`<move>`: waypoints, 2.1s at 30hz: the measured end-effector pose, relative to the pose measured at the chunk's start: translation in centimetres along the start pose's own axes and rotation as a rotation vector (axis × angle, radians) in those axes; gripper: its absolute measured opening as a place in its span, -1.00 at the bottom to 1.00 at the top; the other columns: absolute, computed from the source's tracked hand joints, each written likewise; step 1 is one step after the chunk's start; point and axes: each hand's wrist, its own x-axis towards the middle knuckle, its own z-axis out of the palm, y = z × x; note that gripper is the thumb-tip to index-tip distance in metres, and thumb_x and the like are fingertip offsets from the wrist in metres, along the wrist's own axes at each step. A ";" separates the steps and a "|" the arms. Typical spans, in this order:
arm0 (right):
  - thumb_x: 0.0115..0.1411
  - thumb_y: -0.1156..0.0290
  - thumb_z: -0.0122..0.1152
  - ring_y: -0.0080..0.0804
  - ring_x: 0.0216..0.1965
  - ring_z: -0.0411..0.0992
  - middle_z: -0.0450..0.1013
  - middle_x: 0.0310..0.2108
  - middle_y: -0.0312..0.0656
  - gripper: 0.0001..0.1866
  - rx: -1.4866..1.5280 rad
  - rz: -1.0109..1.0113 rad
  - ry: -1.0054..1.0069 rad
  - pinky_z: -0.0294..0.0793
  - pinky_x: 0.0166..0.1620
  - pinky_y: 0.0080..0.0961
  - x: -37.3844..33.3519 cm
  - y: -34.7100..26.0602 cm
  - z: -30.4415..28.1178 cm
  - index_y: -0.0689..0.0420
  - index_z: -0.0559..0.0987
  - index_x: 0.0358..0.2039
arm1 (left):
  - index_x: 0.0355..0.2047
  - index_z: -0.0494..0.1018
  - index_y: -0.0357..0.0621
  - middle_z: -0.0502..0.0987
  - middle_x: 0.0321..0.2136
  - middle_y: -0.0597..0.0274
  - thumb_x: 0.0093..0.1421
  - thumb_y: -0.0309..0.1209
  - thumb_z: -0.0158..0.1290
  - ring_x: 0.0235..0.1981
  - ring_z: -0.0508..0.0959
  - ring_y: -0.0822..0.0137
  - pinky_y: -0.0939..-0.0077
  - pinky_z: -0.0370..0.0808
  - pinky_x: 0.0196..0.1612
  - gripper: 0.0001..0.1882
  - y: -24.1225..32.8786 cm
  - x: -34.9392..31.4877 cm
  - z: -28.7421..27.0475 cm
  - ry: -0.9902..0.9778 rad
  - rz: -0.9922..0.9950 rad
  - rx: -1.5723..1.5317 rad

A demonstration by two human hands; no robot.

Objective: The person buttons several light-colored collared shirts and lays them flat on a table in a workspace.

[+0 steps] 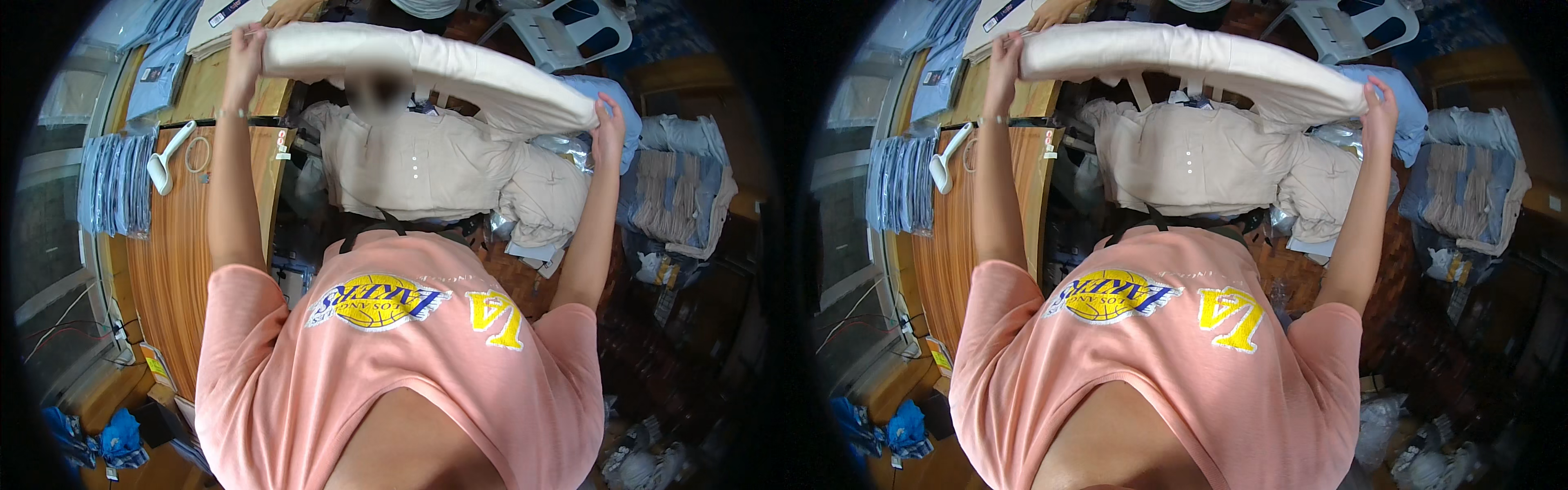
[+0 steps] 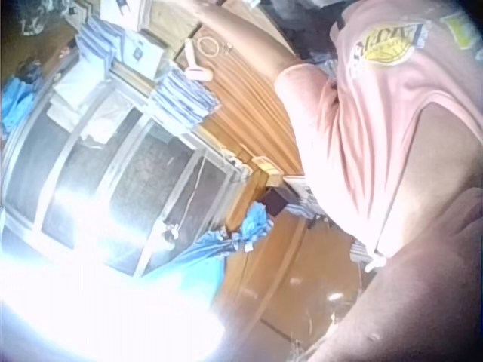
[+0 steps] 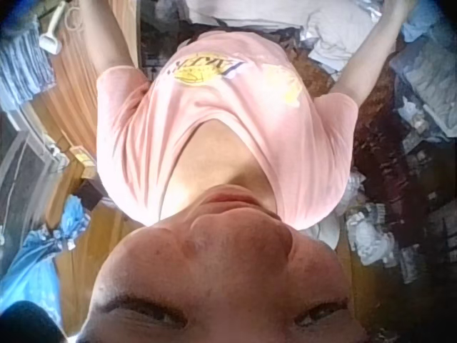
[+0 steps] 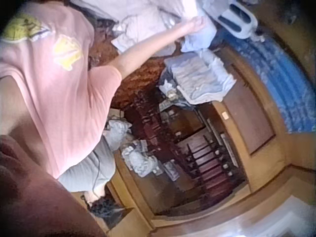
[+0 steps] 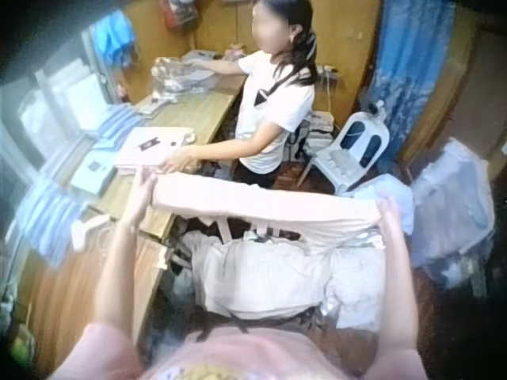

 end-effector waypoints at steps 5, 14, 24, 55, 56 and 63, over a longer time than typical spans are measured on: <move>0.07 0.50 0.03 -0.52 -0.23 0.29 0.33 -0.24 -0.25 -0.77 -0.035 -0.001 -0.041 0.28 -0.16 -0.63 -3.2 8.3 -2.2 0.15 0.39 -0.21 | -0.51 0.36 -0.14 0.26 -0.62 0.49 0.14 -0.36 -0.10 -0.61 0.17 0.63 0.73 0.14 -0.56 -0.85 -7.5 -12.0 2.2 -0.024 -0.321 0.019; -0.05 0.62 0.04 -0.44 -0.18 0.26 0.35 -0.27 -0.16 -0.76 -0.566 0.081 -0.101 0.19 -0.11 -0.58 -0.9 23.1 -2.7 0.17 0.41 -0.30 | -0.41 0.41 -0.16 0.41 -0.53 0.37 0.09 -0.49 -0.23 -0.52 0.37 0.52 0.67 0.31 -0.47 -0.81 -20.2 -16.7 7.0 0.022 -0.810 -0.165; 0.01 0.50 0.02 -0.33 -0.37 0.30 0.34 -0.43 -0.08 -0.74 -0.642 -0.337 -0.106 0.27 -0.24 -0.51 9.7 8.1 0.7 0.11 0.32 -0.23 | -0.28 0.40 -0.26 0.43 -0.41 0.25 0.14 -0.55 -0.25 -0.52 0.38 0.52 0.71 0.41 -0.43 -0.77 -9.2 -3.7 2.8 0.143 -0.444 -0.182; -0.06 0.38 0.12 -0.45 -0.57 0.35 0.41 -0.54 -0.18 -0.72 -0.605 0.646 0.280 0.35 -0.44 -0.51 -12.4 36.3 -31.5 0.15 0.44 -0.28 | -0.11 0.25 -0.37 0.38 -0.20 -0.16 -0.03 -0.30 -0.01 -0.15 0.38 0.06 0.36 0.30 -0.11 -0.50 -27.2 -24.1 13.5 -0.796 -0.783 0.768; -0.06 0.39 0.11 -0.44 -0.57 0.36 0.41 -0.53 -0.18 -0.73 -0.551 0.646 0.332 0.36 -0.44 -0.51 -12.4 37.7 -32.2 0.15 0.45 -0.29 | -0.12 0.26 -0.34 0.39 -0.22 -0.12 -0.01 -0.32 -0.02 -0.18 0.39 0.08 0.36 0.32 -0.14 -0.54 -25.1 -22.6 18.3 -0.990 -0.524 0.841; 0.00 0.27 0.02 -0.40 -0.47 0.41 0.44 -0.45 -0.24 -0.80 -0.037 1.203 0.710 0.31 -0.27 -0.28 -11.9 41.9 -34.8 0.06 0.44 -0.38 | -0.12 0.28 -0.24 0.35 -0.18 -0.06 0.04 -0.40 -0.09 -0.11 0.33 0.06 0.35 0.24 -0.03 -0.63 -18.0 -26.6 52.2 -1.576 0.148 0.488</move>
